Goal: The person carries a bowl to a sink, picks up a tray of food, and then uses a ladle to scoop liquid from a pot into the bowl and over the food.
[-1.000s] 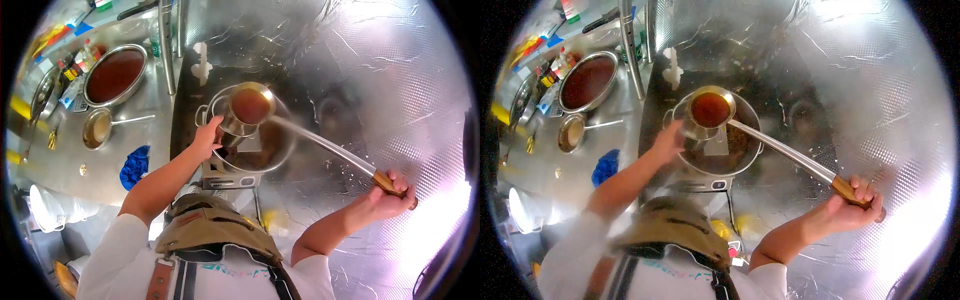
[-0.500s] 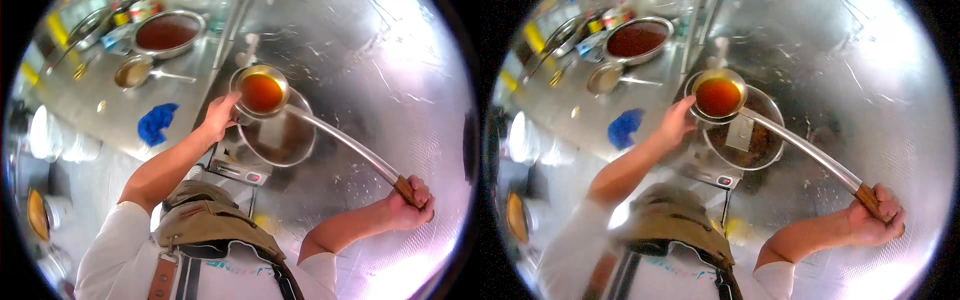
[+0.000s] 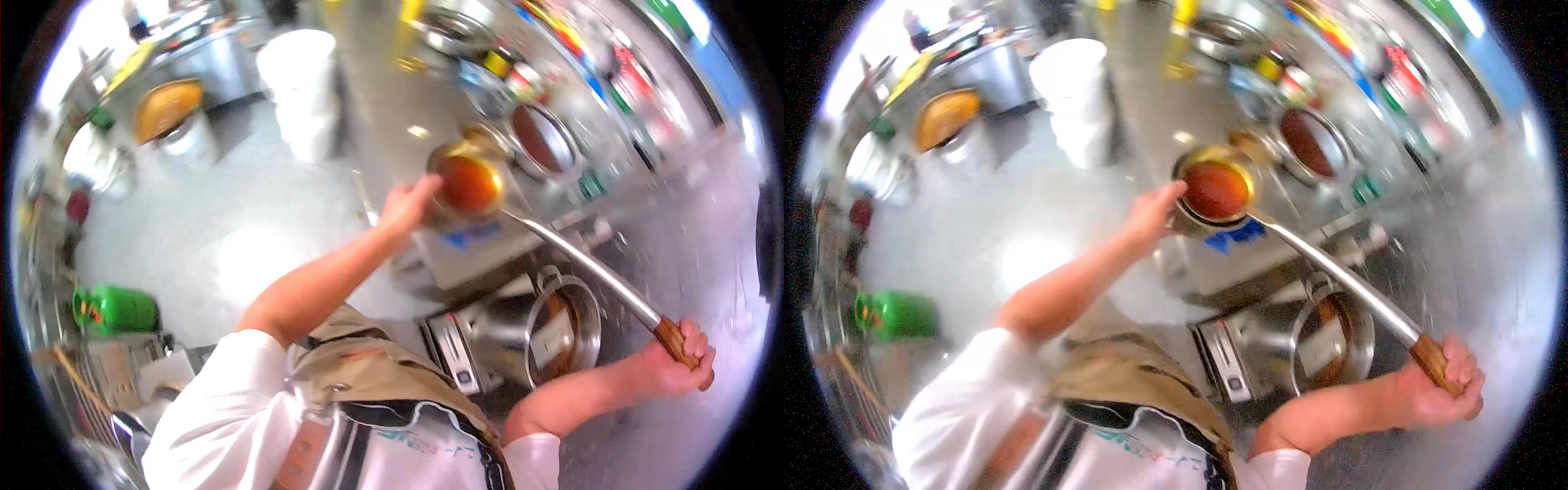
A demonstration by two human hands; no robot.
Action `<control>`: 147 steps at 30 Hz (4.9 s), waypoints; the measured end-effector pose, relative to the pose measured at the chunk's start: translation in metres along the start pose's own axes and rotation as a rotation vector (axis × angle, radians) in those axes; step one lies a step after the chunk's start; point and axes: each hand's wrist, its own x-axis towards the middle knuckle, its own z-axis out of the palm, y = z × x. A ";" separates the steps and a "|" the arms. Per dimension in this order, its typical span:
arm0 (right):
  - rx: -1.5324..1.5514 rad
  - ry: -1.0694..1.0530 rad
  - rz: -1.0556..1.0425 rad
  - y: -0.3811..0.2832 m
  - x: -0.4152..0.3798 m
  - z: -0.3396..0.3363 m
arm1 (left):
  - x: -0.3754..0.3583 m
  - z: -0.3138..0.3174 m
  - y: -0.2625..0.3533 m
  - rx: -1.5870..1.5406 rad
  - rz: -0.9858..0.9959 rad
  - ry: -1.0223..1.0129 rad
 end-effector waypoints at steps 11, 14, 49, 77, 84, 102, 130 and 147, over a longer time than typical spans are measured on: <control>0.273 -0.046 0.341 0.208 -0.134 0.214 | 0.039 -0.285 0.101 -0.156 0.087 0.417; 0.362 -0.126 0.436 0.267 -0.173 0.275 | 0.047 -0.362 0.143 -0.182 0.095 0.484; 0.627 -0.195 0.688 0.584 -0.779 1.157 | 0.126 -1.229 0.681 -0.331 0.370 0.970; 0.429 -0.012 0.338 0.809 -1.018 1.566 | 0.395 -1.714 0.938 -0.097 0.239 0.552; 0.355 0.018 0.334 0.849 -1.039 1.616 | 0.370 -1.759 0.971 -0.005 0.132 0.513; 0.473 -0.216 0.554 0.930 -1.055 1.580 | 0.305 -1.766 0.973 -0.284 0.247 0.649; 0.560 -0.490 0.487 0.926 -1.073 1.575 | 0.295 -1.747 0.952 -0.395 0.203 0.708; 0.556 -0.432 0.452 0.969 -1.077 1.625 | 0.294 -1.744 0.953 -0.450 0.250 0.815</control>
